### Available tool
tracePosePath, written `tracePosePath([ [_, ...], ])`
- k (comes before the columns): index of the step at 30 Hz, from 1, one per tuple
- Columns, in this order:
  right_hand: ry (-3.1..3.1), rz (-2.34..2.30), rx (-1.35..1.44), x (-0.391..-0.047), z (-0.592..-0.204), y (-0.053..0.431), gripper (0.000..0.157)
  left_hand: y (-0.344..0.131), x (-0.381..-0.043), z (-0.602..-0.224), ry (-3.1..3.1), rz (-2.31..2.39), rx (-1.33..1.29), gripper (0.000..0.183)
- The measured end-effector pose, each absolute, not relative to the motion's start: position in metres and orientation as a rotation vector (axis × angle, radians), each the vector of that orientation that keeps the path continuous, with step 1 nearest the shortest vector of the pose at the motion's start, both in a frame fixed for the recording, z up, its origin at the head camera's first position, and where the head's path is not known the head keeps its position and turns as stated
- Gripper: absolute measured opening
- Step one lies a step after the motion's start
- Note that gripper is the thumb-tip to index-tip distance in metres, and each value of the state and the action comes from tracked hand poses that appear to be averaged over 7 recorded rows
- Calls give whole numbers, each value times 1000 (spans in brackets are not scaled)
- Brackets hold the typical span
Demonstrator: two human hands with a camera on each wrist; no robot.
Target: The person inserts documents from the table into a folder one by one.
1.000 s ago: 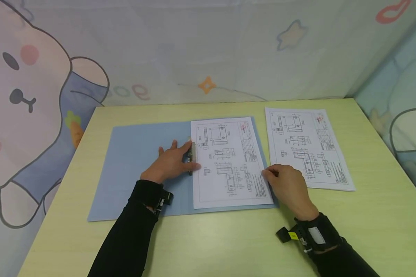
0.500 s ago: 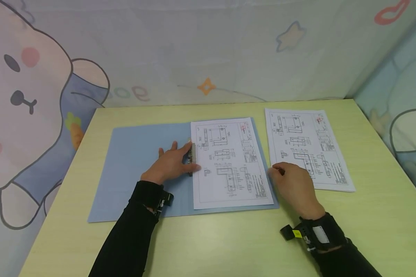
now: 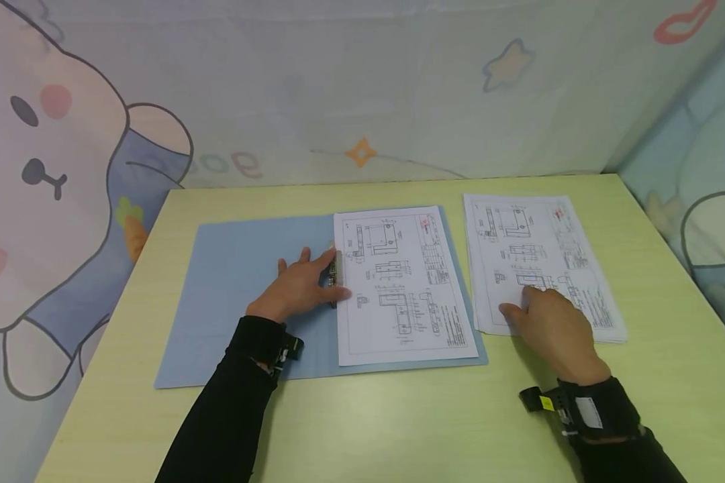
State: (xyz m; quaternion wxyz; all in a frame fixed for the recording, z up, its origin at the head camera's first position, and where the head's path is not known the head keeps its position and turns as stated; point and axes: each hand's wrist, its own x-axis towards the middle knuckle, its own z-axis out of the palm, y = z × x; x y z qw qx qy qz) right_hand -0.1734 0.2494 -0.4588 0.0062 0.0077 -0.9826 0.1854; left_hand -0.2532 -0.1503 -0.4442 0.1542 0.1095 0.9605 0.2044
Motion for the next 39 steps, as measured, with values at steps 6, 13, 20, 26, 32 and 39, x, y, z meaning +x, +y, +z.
tracePosePath([
  [6, -3051, 579, -34, -174, -458, 267, 39, -148, -255, -444, 2753, 593, 325, 94],
  [13, -3105, 559, -260, -186, -458, 305, 52, -148, -255, -445, 2760, 575, 312, 95],
  [20, -3092, 558, -431, -195, -459, 325, 61, -149, -254, -444, 2756, 563, 298, 94],
  [26, -3061, 604, -557, -202, -461, 334, 64, -148, -254, -445, 2760, 556, 297, 94],
  [32, -3037, 656, -681, -203, -460, 347, 65, -149, -253, -445, 2756, 572, 304, 94],
  [39, -2958, 670, -748, -200, -458, 355, 45, -149, -253, -444, 2750, 584, 308, 94],
])
